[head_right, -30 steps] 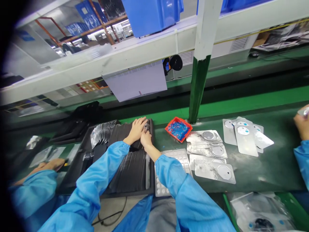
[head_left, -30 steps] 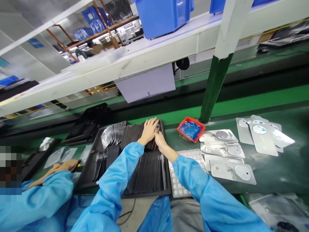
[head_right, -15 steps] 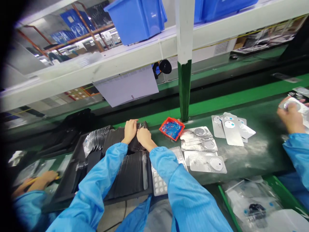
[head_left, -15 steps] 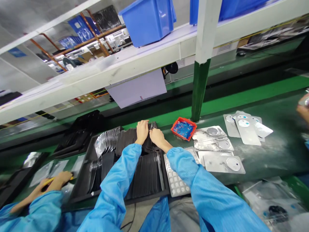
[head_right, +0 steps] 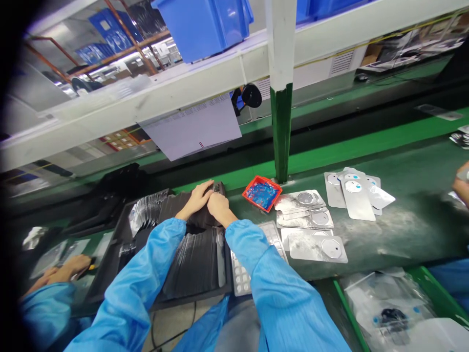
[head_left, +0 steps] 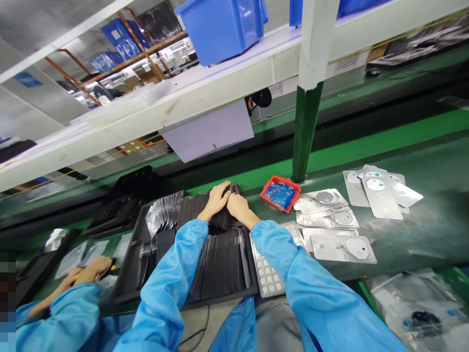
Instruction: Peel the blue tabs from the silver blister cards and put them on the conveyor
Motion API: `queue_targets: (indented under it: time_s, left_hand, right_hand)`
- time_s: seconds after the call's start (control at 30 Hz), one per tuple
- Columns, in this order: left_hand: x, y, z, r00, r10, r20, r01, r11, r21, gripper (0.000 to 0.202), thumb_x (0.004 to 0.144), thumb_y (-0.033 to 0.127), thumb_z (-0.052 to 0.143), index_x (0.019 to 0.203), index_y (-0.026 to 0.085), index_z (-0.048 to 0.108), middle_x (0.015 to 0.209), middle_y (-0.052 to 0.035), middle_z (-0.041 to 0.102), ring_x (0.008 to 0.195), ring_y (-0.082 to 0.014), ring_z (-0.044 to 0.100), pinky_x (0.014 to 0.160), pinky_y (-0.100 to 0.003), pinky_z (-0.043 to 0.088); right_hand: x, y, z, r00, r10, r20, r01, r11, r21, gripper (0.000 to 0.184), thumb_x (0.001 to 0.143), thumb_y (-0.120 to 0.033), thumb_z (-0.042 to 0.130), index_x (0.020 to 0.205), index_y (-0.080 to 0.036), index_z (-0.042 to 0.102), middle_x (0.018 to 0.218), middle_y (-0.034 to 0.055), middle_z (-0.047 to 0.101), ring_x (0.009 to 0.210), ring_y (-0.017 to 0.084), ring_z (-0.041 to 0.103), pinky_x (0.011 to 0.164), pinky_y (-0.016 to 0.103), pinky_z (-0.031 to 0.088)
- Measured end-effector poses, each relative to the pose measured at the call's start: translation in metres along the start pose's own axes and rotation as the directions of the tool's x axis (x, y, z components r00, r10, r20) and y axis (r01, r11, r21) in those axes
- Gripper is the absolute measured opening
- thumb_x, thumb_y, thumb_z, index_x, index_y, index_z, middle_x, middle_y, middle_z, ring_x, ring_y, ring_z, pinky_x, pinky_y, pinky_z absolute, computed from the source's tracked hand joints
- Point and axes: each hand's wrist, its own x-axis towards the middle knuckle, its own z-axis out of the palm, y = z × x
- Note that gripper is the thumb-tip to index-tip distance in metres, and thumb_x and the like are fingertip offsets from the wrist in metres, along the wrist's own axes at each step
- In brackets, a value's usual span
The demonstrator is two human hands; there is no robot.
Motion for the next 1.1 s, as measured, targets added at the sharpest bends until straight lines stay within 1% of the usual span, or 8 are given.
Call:
queue_targets:
  time_s: [0.2,0.37,0.5,0.6,0.7,0.77,0.9,1.1]
  left_hand:
    - [-0.012,0.017,-0.001,1.0,-0.01,0.019,0.009,0.999,0.041,0.053,0.101,0.026,0.046,0.149,0.026,0.068,0.17,-0.0159,0.057,0.156,-0.0403,0.055,0.128,-0.073,0.038]
    - [-0.018,0.029,-0.005,0.999,-0.032,-0.001,0.032,0.999,0.023,0.057,0.098,0.021,0.046,0.152,0.016,0.063,0.173,-0.0253,0.049,0.163,-0.0478,0.041,0.129,-0.082,0.029]
    - [-0.022,0.053,-0.024,0.988,0.051,-0.147,-0.049,0.999,0.017,0.053,0.103,0.029,0.051,0.154,0.017,0.061,0.174,-0.0249,0.047,0.165,-0.0488,0.036,0.131,-0.08,0.026]
    - [-0.033,0.093,-0.036,0.926,0.295,-0.236,-0.295,0.955,0.037,0.042,0.107,0.028,0.052,0.146,0.022,0.066,0.154,-0.0198,0.068,0.151,-0.042,0.057,0.128,-0.069,0.039]
    - [-0.046,0.156,-0.025,0.764,0.645,-0.029,-0.645,0.764,-0.02,0.035,0.109,0.024,0.05,0.138,0.025,0.07,0.134,-0.0133,0.079,0.131,-0.0321,0.071,0.116,-0.053,0.053]
    - [-0.049,0.203,-0.002,0.68,0.701,0.217,-0.691,0.711,-0.132,0.035,0.109,0.024,0.052,0.14,0.025,0.068,0.142,-0.0137,0.076,0.142,-0.0315,0.066,0.12,-0.05,0.051]
    - [-0.031,0.272,0.057,0.733,0.564,0.38,-0.56,0.817,-0.134,0.056,0.099,0.029,0.072,0.15,0.013,0.058,0.164,-0.0249,0.058,0.155,-0.038,0.054,0.123,-0.051,0.051]
    - [-0.01,0.291,0.094,0.815,0.422,0.397,-0.427,0.901,-0.08,0.037,0.1,0.019,0.068,0.136,0.014,0.063,0.144,-0.0188,0.068,0.135,-0.034,0.067,0.111,-0.051,0.058]
  right_hand:
    - [-0.057,0.025,-0.017,0.996,-0.031,0.085,-0.001,0.936,0.351,0.02,0.108,-0.031,0.069,0.118,-0.015,0.075,0.098,0.0033,0.081,0.076,0.015,0.077,0.069,0.028,0.065]
    - [-0.185,0.122,-0.072,0.989,0.082,-0.126,-0.017,0.893,0.451,0.03,0.099,-0.045,0.066,0.107,-0.02,0.08,0.085,0.0043,0.08,0.076,0.021,0.077,0.063,0.029,0.061]
    - [-0.273,0.2,-0.115,0.735,0.373,-0.567,-0.196,0.917,0.348,0.063,0.094,-0.068,0.058,0.128,-0.017,0.07,0.121,0.0195,0.074,0.114,0.037,0.07,0.094,0.054,0.06]
    - [-0.301,0.229,-0.114,0.523,0.36,-0.773,-0.43,0.894,0.126,0.075,0.082,-0.071,0.073,0.13,-0.014,0.068,0.127,0.0256,0.067,0.125,0.046,0.061,0.107,0.064,0.051]
    - [-0.294,0.234,-0.107,0.528,0.237,-0.815,-0.497,0.865,-0.071,0.069,0.09,-0.065,0.069,0.136,-0.014,0.066,0.129,0.025,0.068,0.123,0.044,0.062,0.106,0.061,0.052]
    - [-0.276,0.23,-0.114,0.576,0.233,-0.784,-0.486,0.868,-0.099,0.064,0.096,-0.057,0.063,0.143,-0.013,0.063,0.135,0.0254,0.068,0.126,0.042,0.062,0.107,0.058,0.052]
    - [-0.223,0.223,-0.151,0.66,0.275,-0.7,-0.47,0.877,-0.098,0.051,0.103,-0.044,0.056,0.14,-0.011,0.066,0.135,0.0238,0.073,0.13,0.037,0.065,0.112,0.05,0.051]
    - [-0.16,0.231,-0.197,0.717,0.353,-0.601,-0.455,0.89,-0.02,0.046,0.087,-0.046,0.08,0.118,-0.012,0.077,0.109,0.0198,0.081,0.113,0.035,0.075,0.096,0.04,0.056]
